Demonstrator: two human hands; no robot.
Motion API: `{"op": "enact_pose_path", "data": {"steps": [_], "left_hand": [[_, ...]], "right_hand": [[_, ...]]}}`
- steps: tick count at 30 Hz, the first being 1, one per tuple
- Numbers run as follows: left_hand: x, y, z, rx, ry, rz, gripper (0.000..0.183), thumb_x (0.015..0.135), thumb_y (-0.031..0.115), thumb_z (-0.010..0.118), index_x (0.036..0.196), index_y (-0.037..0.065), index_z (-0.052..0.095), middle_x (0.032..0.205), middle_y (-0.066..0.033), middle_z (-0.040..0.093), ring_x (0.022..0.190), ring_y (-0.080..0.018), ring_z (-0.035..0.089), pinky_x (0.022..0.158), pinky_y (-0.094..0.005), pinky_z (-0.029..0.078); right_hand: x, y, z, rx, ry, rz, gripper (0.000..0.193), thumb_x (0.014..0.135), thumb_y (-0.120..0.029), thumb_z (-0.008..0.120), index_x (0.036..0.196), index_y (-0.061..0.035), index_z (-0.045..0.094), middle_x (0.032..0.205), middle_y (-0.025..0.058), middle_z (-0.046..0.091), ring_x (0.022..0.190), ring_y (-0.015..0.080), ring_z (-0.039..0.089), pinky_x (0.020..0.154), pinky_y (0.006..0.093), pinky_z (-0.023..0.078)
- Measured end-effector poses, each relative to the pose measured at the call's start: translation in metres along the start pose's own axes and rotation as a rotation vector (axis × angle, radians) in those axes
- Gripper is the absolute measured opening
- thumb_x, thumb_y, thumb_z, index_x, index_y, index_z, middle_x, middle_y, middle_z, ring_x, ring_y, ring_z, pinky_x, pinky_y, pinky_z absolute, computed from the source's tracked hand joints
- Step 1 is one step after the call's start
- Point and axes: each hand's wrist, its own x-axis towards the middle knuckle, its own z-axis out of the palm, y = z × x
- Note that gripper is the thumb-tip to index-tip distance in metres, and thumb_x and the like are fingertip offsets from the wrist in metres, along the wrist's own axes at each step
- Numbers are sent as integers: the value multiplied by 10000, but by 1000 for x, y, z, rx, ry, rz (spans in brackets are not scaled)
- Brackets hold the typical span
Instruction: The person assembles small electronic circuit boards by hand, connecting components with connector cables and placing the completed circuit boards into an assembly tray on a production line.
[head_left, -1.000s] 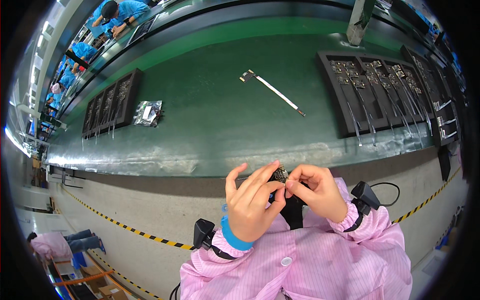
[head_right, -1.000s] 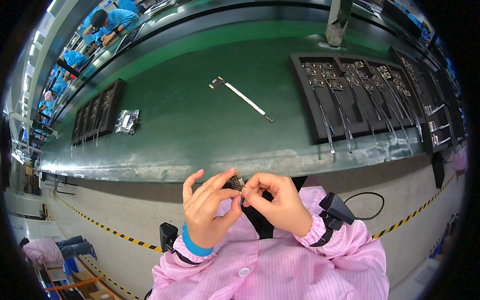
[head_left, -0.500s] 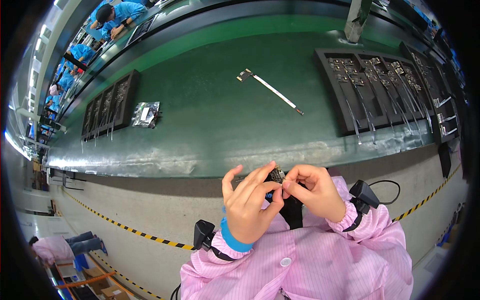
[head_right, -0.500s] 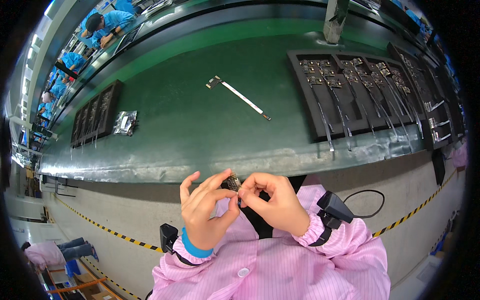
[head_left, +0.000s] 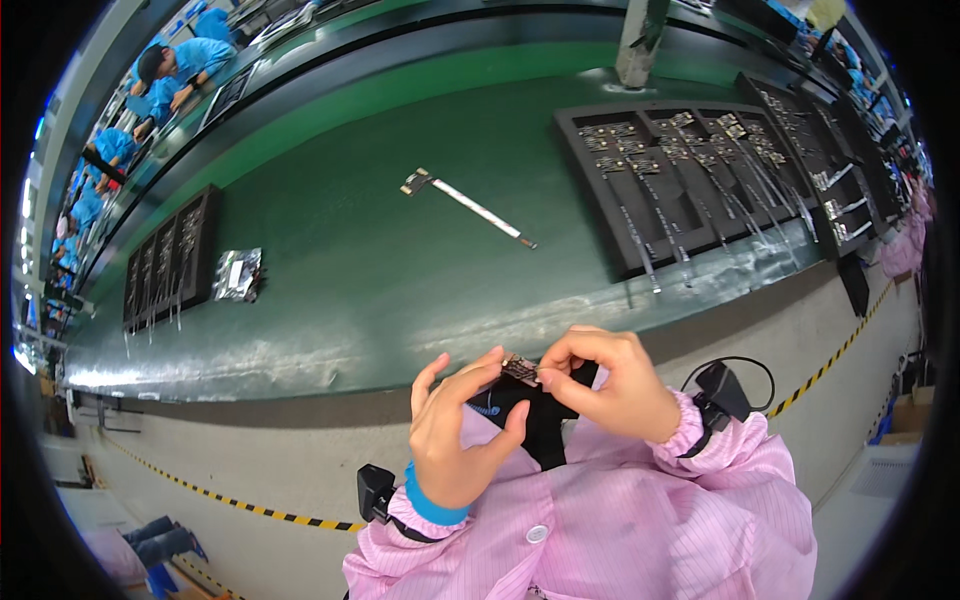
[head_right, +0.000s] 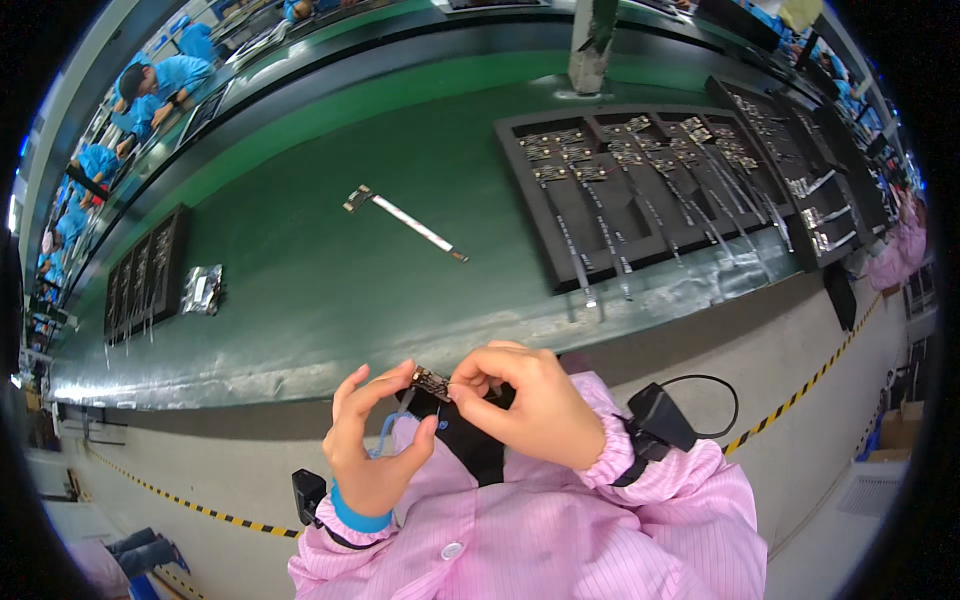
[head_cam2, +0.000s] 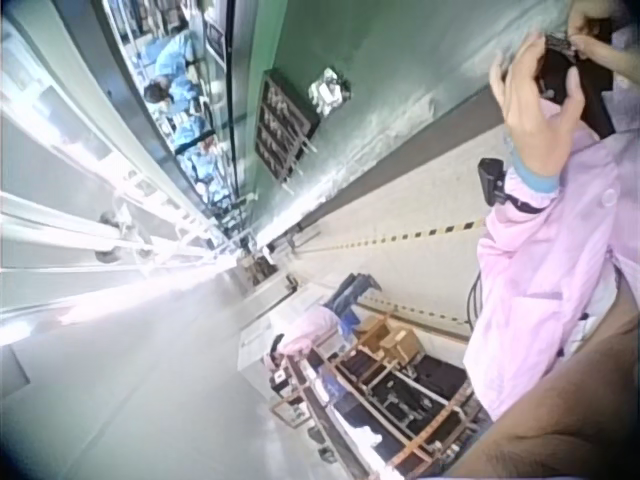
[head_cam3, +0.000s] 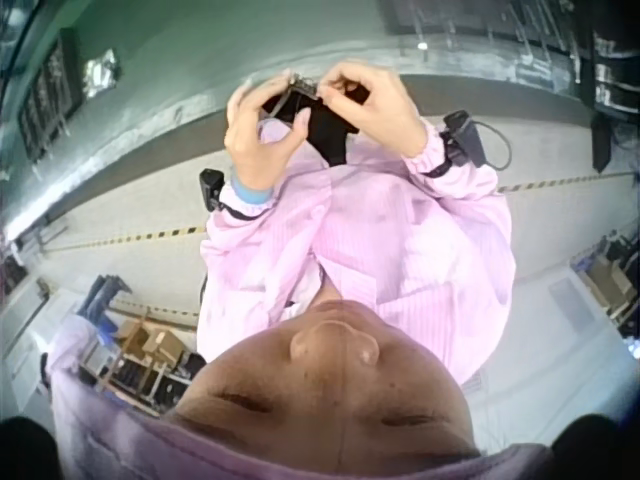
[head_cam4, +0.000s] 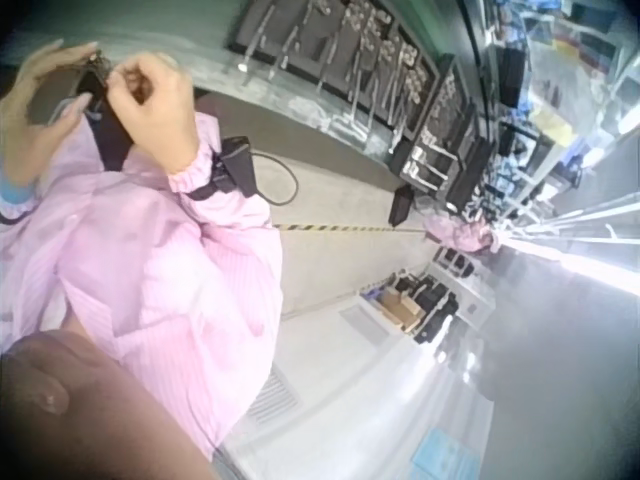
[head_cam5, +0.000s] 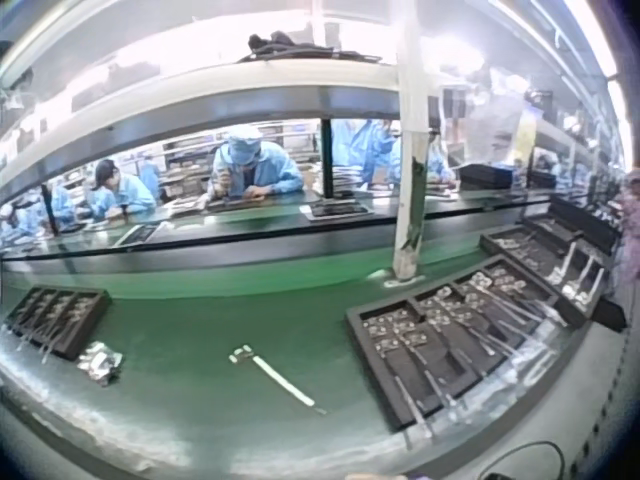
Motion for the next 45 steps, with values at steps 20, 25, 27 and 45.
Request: {"op": "enact_pose_path", "data": {"steps": [20,25,27,45], "left_hand": [[0,-49,-12,-57,12,-203,304,757,-58,663,1052,-23,597,1007,-129,679,913,-224,663,842,-319,501],[0,-56,-20,-22,83,-248,280,732,-6,716,996,23,630,981,-97,682,919,-271,624,852,-355,463],[1,-65,-25,-6,121,-249,271,736,-3,714,992,23,629,984,-96,681,917,-277,623,857,-357,462],[13,-96,-43,-483,230,-461,227,869,-6,620,1087,-53,577,1034,-135,652,921,-176,665,794,-268,523]], "right_hand": [[149,39,-193,-747,-419,243,248,938,-243,560,836,-17,549,712,8,486,725,108,444,691,285,398],[140,48,-181,-962,-124,2,201,813,-221,683,781,-23,666,777,116,634,794,238,570,762,350,442],[136,30,-171,-1093,65,-122,122,765,-171,710,748,-56,675,790,99,642,872,274,562,842,382,433],[239,8,29,-973,-193,30,136,707,-128,651,699,8,643,583,119,626,551,219,650,582,335,520]]}}
